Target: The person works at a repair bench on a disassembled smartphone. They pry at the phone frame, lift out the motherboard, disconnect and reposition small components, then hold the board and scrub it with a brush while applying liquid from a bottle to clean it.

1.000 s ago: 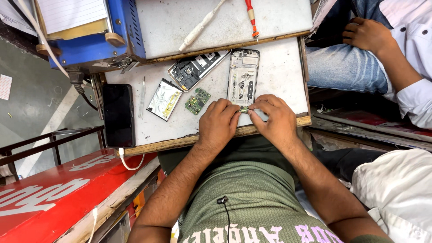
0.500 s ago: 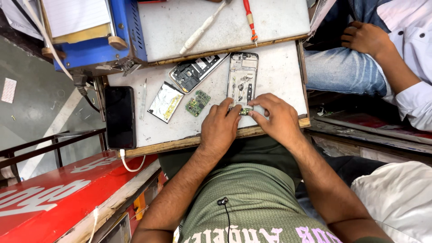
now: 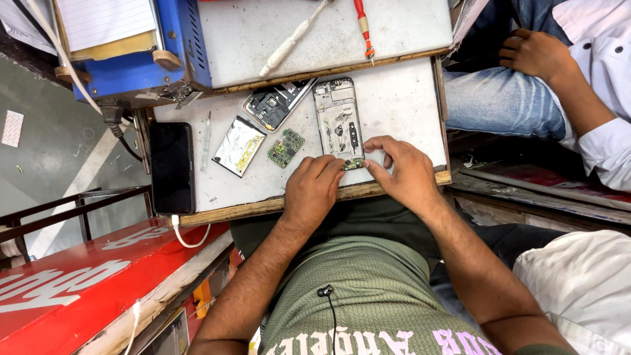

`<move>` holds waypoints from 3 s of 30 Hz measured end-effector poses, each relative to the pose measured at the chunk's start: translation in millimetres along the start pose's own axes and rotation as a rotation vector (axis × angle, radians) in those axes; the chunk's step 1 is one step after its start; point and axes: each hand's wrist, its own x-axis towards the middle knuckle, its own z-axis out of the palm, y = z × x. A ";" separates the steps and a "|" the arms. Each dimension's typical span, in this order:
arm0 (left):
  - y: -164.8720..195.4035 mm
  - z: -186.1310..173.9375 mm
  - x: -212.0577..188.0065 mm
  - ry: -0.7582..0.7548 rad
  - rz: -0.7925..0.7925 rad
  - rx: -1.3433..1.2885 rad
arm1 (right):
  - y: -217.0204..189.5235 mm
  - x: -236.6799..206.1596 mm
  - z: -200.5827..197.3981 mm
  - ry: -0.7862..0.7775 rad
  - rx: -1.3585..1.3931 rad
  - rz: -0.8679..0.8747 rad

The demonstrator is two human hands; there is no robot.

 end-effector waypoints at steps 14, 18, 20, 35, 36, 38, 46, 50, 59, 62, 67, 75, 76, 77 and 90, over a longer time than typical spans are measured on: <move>-12.7 -7.9 5.4 -0.070 -0.005 0.049 | -19.0 8.6 6.8 -0.027 -0.045 -0.038; -19.7 -18.6 9.9 -0.065 0.004 0.073 | -18.2 1.5 10.6 0.100 -0.083 -0.266; -21.8 -23.5 11.2 -0.083 0.015 0.064 | -17.0 -0.4 11.7 0.101 -0.078 -0.253; -71.6 -107.9 51.6 0.252 -0.146 0.237 | -37.7 51.2 -75.9 1.329 0.304 -0.630; -72.0 -103.1 64.5 0.247 -0.125 0.234 | -41.2 46.8 -79.1 1.315 0.321 -0.660; -73.6 -90.9 94.7 0.226 -0.077 0.252 | -47.9 38.6 -80.8 1.235 0.312 -0.729; -70.1 -92.5 157.4 -0.033 -0.229 0.347 | -87.5 52.6 -58.9 0.571 0.202 -0.392; -66.1 -137.2 150.3 0.183 -0.368 0.111 | -117.0 110.7 -59.9 0.398 0.246 -0.418; -31.6 -175.1 201.3 0.442 -0.325 0.051 | -234.5 232.9 -45.0 0.524 0.131 -0.692; -23.9 -187.7 211.8 0.473 -0.330 -0.068 | -246.7 239.3 -49.8 0.480 0.128 -0.649; -29.0 -194.2 221.4 0.425 -0.403 -0.296 | -244.2 246.6 -47.9 0.438 0.245 -0.560; -37.2 -182.9 235.3 0.396 -0.554 -0.514 | -240.7 269.2 -39.3 0.532 0.236 -0.619; -38.1 -182.8 236.3 0.411 -0.508 -0.508 | -240.7 270.0 -39.3 0.515 0.232 -0.573; -39.1 -182.4 237.2 0.425 -0.464 -0.503 | -240.1 270.8 -39.6 0.495 0.228 -0.527; -46.4 -172.9 225.2 0.390 -0.532 -0.586 | -226.8 267.5 -42.7 0.477 0.272 -0.633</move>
